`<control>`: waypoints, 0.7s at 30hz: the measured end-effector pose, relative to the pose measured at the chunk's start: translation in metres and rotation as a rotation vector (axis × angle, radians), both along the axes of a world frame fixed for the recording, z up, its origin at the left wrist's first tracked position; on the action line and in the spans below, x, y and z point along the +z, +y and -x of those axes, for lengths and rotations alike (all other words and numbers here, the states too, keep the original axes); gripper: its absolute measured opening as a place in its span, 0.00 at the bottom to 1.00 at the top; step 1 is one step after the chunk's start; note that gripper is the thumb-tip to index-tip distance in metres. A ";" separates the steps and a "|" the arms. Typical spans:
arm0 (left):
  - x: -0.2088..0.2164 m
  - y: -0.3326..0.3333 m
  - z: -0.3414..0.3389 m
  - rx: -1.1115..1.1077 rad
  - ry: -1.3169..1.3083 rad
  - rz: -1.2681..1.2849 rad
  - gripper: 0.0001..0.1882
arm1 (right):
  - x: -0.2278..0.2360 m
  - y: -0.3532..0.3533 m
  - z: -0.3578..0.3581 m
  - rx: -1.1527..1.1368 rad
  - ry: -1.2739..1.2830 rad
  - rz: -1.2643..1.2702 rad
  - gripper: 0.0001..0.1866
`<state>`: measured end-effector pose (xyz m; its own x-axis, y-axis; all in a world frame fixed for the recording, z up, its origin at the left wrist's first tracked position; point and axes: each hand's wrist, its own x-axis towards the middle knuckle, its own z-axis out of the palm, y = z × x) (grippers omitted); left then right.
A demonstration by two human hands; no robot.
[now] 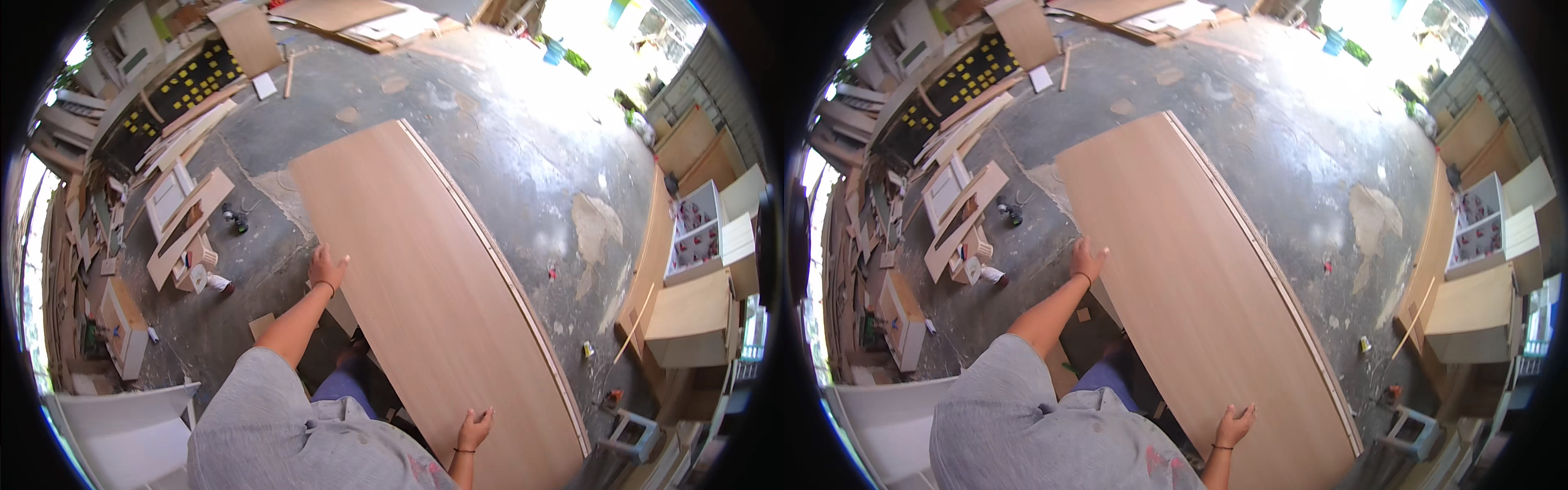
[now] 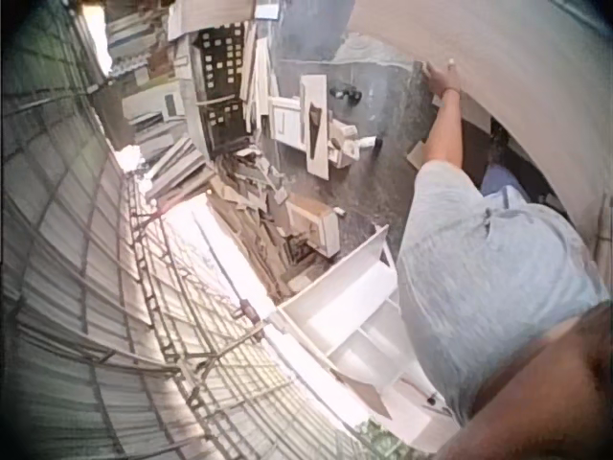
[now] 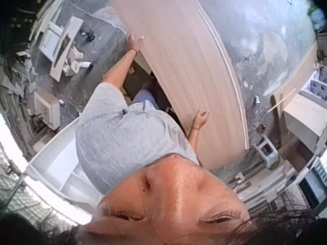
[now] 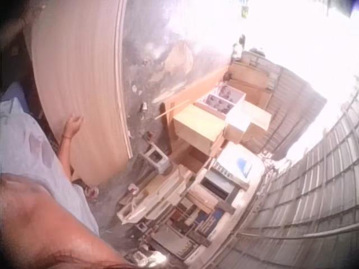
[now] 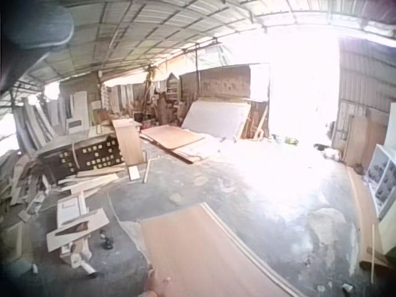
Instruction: The person picks up a curved wooden panel, places it on a stack of boards, and uses a try square and a pencil to draw measurement lines on the surface. They then use a utility knife to score along a wooden guide strip on the panel.
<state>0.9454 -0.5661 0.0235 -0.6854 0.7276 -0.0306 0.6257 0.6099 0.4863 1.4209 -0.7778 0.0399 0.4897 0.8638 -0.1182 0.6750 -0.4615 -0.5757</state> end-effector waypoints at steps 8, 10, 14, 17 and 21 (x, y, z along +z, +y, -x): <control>-0.031 0.043 0.023 0.363 -1.197 -0.028 0.33 | 0.017 -0.008 0.052 -0.701 0.030 0.125 0.32; -0.034 0.030 0.002 0.281 -1.318 0.046 0.27 | 0.020 -0.036 0.044 -0.965 0.003 0.306 0.33; -0.040 0.021 -0.003 0.321 -1.196 0.286 0.26 | -0.012 -0.092 0.033 -1.380 0.093 0.316 0.33; -0.043 0.022 0.007 0.209 -1.279 0.258 0.26 | -0.052 -0.109 0.026 -1.648 0.411 0.129 0.27; -0.032 0.026 0.014 0.199 -1.276 0.166 0.24 | -0.080 -0.123 0.020 -1.743 0.635 -0.298 0.19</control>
<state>0.9311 -0.5405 -0.0087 -0.2014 0.5418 -0.8160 -0.3265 0.7483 0.5774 1.4005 -0.9011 -0.0405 0.6762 -0.4660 -0.5706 -0.6977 -0.1564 -0.6992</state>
